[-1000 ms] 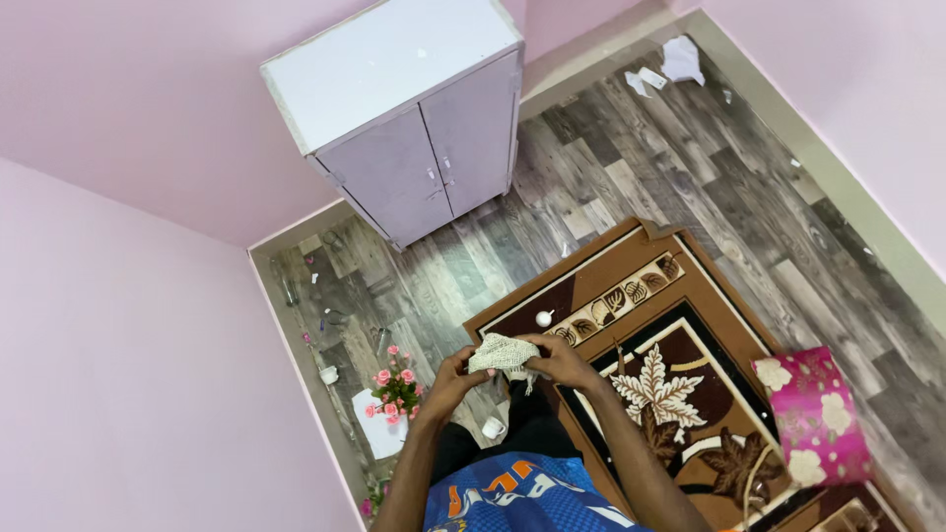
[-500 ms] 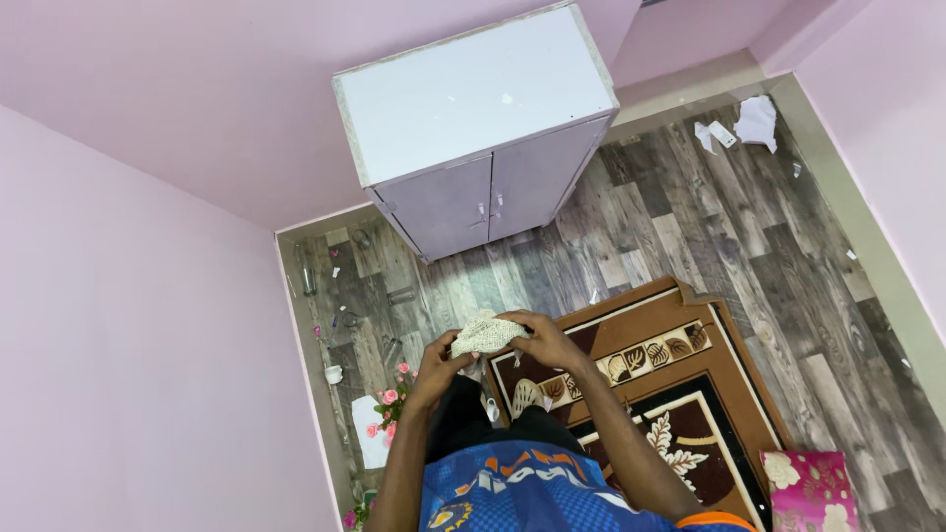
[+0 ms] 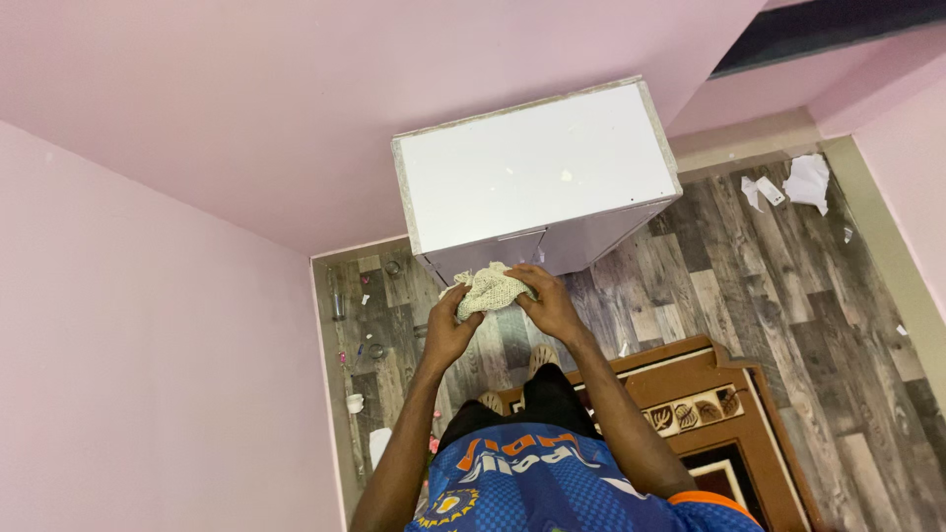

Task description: The person wipes the top of a tiled shelf and a white cabinet using a cloth.

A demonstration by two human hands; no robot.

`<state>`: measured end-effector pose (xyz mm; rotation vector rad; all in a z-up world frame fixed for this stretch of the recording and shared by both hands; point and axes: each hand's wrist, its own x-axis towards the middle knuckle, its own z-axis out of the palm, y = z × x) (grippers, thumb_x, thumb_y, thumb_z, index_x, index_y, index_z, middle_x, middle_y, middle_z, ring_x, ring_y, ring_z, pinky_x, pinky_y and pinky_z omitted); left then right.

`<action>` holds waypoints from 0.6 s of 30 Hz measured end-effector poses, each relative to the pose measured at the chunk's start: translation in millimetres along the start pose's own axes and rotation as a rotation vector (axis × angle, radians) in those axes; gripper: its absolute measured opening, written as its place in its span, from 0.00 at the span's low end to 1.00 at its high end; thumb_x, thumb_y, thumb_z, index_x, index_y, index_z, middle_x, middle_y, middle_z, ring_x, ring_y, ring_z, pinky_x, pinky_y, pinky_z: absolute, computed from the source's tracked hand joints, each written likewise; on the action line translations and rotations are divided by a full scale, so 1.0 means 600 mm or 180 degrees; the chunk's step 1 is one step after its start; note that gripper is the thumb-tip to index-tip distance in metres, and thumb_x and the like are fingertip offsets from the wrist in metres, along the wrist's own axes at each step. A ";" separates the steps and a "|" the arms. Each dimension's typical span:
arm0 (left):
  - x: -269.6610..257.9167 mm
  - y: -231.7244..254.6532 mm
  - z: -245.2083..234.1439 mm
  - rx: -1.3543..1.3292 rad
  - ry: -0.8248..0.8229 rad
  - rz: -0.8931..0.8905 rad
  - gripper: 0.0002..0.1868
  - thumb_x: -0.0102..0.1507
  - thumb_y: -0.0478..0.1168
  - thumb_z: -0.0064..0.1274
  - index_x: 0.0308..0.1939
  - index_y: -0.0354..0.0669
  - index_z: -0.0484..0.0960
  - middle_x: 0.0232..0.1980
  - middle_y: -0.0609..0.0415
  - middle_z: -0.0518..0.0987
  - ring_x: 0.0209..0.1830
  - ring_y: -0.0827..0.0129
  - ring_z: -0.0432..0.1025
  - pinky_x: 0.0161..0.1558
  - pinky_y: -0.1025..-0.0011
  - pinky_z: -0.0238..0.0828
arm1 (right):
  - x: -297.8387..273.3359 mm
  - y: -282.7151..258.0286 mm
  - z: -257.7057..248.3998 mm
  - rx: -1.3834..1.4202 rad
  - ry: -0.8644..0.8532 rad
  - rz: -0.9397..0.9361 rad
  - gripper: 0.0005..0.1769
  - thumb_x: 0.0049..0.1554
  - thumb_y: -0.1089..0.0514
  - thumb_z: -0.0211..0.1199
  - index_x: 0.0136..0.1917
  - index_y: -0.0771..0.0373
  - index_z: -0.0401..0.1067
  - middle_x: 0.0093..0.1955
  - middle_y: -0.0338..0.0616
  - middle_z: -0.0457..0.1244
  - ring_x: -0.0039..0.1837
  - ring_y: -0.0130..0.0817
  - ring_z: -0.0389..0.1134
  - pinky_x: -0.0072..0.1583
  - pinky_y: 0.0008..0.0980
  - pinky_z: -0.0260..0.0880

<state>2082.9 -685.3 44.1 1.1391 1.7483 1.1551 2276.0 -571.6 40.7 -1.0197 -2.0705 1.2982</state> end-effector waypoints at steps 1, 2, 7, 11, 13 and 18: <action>0.021 0.005 0.001 0.0039 0.0058 -0.0063 0.30 0.58 0.36 0.58 0.64 0.31 0.73 0.69 0.37 0.71 0.66 0.54 0.72 0.55 0.62 0.77 | 0.029 0.003 0.001 -0.0115 0.0057 0.0117 0.26 0.55 0.68 0.62 0.67 0.59 0.74 0.71 0.50 0.63 0.68 0.46 0.67 0.67 0.38 0.70; 0.041 0.009 0.004 0.0076 0.0116 -0.0128 0.31 0.57 0.37 0.57 0.64 0.32 0.72 0.73 0.36 0.67 0.68 0.53 0.70 0.52 0.61 0.81 | 0.046 0.006 0.001 -0.0208 0.0171 -0.0056 0.26 0.55 0.69 0.61 0.67 0.59 0.74 0.71 0.51 0.63 0.68 0.46 0.67 0.66 0.40 0.70; 0.135 -0.005 0.028 0.0888 0.0761 0.0263 0.30 0.59 0.35 0.54 0.66 0.30 0.73 0.74 0.32 0.66 0.75 0.41 0.59 0.72 0.49 0.56 | 0.142 0.022 0.005 -0.0398 0.0136 -0.0081 0.24 0.56 0.67 0.57 0.66 0.57 0.73 0.72 0.46 0.63 0.58 0.41 0.70 0.60 0.41 0.76; 0.192 -0.032 0.040 0.1216 0.1135 0.0319 0.28 0.59 0.33 0.53 0.65 0.30 0.75 0.72 0.32 0.68 0.77 0.35 0.54 0.76 0.44 0.48 | 0.222 0.063 0.001 -0.1085 0.0419 -0.1346 0.24 0.55 0.67 0.61 0.65 0.61 0.76 0.63 0.48 0.66 0.65 0.46 0.67 0.69 0.50 0.64; 0.230 -0.051 0.037 0.1469 0.1230 0.0248 0.28 0.58 0.30 0.50 0.64 0.32 0.76 0.72 0.34 0.70 0.78 0.33 0.54 0.76 0.44 0.50 | 0.251 0.089 0.017 -0.1179 0.0266 -0.1365 0.22 0.57 0.66 0.61 0.65 0.62 0.76 0.64 0.49 0.65 0.66 0.47 0.65 0.70 0.51 0.62; 0.271 -0.100 0.025 0.1839 0.1111 -0.0074 0.29 0.58 0.29 0.47 0.65 0.34 0.76 0.77 0.39 0.65 0.81 0.35 0.48 0.75 0.39 0.45 | 0.288 0.152 0.062 -0.1303 -0.0520 -0.1237 0.28 0.56 0.55 0.63 0.68 0.66 0.71 0.74 0.60 0.56 0.76 0.56 0.54 0.73 0.58 0.54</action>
